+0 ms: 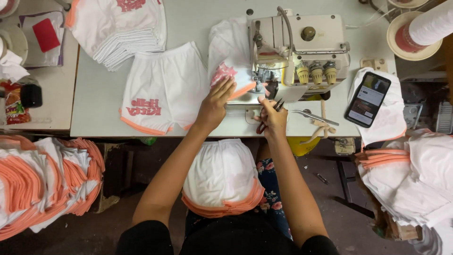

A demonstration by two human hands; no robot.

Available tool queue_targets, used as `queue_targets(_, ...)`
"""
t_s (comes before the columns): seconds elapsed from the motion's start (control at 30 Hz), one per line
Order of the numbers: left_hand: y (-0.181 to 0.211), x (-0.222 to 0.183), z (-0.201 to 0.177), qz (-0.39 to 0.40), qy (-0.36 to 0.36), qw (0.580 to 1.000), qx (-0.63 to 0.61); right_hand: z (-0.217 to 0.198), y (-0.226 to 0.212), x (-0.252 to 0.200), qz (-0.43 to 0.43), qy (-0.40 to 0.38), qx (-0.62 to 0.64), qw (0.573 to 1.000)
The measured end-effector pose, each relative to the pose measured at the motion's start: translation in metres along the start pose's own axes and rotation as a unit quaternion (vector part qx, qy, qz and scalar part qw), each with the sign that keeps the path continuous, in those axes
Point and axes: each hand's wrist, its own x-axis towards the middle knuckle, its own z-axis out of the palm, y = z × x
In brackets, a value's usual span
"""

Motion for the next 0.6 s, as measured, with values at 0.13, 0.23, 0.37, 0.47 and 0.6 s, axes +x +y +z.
queue_targets(0.13,0.01,0.015,-0.013,-0.052,-0.019,0.998,-0.002,-0.017,-0.007,-0.023,0.022,0.007,-0.047,0.999)
queue_targets(0.23,-0.008,0.032,-0.01,-0.098,0.083,0.991,0.042,-0.036,-0.009,-0.023,0.061,-0.057,-0.086,0.993)
queue_targets(0.37,-0.081,0.033,0.028,-0.582,0.059,0.791,-0.179,-0.031,-0.038,-0.042,0.076,-0.102,-0.108,0.986)
queue_targets(0.47,-0.06,0.066,-0.009,-0.491,0.149,0.77,-0.38,-0.022,-0.052,-0.044,0.097,-0.123,-0.098,0.983)
queue_targets(0.6,-0.003,0.061,-0.055,-0.232,-0.008,0.953,-0.196,-0.012,-0.058,-0.053,0.062,-0.162,-0.071,0.982)
